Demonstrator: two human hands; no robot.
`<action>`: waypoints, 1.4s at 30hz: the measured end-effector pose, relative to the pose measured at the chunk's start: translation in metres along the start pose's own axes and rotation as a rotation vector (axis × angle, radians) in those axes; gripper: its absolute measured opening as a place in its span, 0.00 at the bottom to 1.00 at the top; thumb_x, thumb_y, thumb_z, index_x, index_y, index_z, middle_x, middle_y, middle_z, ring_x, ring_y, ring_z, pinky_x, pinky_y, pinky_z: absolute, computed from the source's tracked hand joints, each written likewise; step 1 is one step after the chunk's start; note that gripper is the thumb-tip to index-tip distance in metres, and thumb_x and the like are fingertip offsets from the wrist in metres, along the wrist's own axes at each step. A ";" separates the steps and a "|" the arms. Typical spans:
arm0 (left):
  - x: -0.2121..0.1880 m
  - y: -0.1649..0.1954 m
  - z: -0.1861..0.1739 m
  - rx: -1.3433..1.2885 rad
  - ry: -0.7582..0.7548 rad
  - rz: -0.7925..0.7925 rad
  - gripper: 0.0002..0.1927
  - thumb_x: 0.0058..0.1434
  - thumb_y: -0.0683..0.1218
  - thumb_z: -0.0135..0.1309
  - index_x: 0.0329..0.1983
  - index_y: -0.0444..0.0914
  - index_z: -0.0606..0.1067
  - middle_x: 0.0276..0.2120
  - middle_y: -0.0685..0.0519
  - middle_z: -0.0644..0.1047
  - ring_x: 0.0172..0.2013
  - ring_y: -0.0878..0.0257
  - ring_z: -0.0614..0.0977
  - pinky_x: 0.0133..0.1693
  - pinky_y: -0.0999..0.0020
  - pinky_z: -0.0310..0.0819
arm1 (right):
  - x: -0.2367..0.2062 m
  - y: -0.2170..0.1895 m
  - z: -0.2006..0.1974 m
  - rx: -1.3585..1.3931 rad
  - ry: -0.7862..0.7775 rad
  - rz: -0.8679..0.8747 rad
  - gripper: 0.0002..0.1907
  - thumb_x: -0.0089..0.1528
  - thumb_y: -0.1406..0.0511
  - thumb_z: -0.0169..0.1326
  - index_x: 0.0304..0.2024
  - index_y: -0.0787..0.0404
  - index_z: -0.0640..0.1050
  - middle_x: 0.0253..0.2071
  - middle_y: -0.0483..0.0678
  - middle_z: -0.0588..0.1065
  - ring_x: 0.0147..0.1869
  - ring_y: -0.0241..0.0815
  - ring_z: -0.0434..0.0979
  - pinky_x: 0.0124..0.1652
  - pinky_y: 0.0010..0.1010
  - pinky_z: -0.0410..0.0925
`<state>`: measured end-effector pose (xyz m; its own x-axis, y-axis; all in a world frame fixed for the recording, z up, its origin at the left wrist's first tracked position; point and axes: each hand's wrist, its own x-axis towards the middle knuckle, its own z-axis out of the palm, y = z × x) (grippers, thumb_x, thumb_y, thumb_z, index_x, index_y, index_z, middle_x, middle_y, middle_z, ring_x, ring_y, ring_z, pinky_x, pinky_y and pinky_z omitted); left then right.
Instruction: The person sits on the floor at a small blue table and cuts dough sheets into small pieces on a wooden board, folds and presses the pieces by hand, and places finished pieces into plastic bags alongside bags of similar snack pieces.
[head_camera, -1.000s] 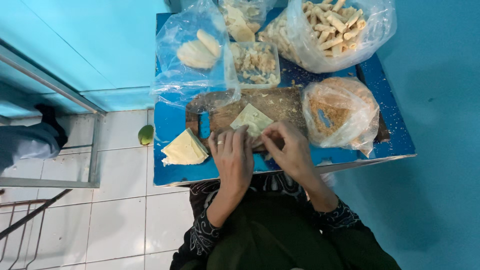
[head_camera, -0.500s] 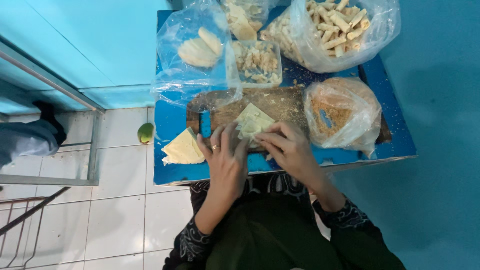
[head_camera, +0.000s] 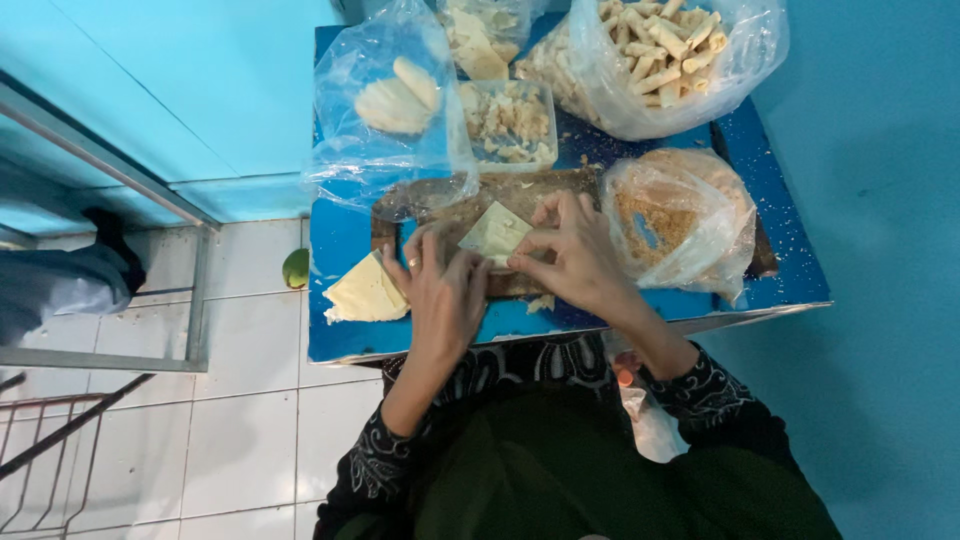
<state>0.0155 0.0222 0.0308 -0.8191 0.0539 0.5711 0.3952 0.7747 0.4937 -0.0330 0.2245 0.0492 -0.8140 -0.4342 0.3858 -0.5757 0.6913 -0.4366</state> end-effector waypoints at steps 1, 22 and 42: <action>0.002 0.001 0.001 0.005 0.020 -0.034 0.07 0.60 0.45 0.62 0.33 0.37 0.77 0.58 0.44 0.70 0.62 0.42 0.66 0.64 0.30 0.44 | 0.002 0.001 0.002 0.006 -0.020 0.031 0.10 0.55 0.55 0.68 0.33 0.52 0.86 0.47 0.48 0.68 0.53 0.51 0.66 0.50 0.45 0.61; 0.018 -0.016 0.010 -0.001 -0.077 -0.070 0.06 0.53 0.46 0.63 0.31 0.39 0.79 0.53 0.43 0.70 0.59 0.41 0.65 0.61 0.29 0.43 | 0.013 0.007 0.008 -0.054 -0.032 0.102 0.11 0.55 0.52 0.66 0.32 0.50 0.85 0.51 0.49 0.65 0.58 0.53 0.63 0.50 0.48 0.58; 0.023 -0.002 0.022 0.218 0.018 0.030 0.07 0.60 0.42 0.56 0.39 0.33 0.77 0.62 0.37 0.65 0.64 0.39 0.62 0.63 0.23 0.40 | 0.018 -0.015 0.016 -0.287 0.118 -0.008 0.09 0.60 0.59 0.63 0.40 0.54 0.81 0.52 0.52 0.65 0.59 0.52 0.63 0.53 0.48 0.56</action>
<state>-0.0130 0.0360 0.0283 -0.7997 0.0694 0.5964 0.3189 0.8907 0.3239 -0.0403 0.1972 0.0499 -0.7852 -0.3821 0.4874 -0.5232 0.8303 -0.1920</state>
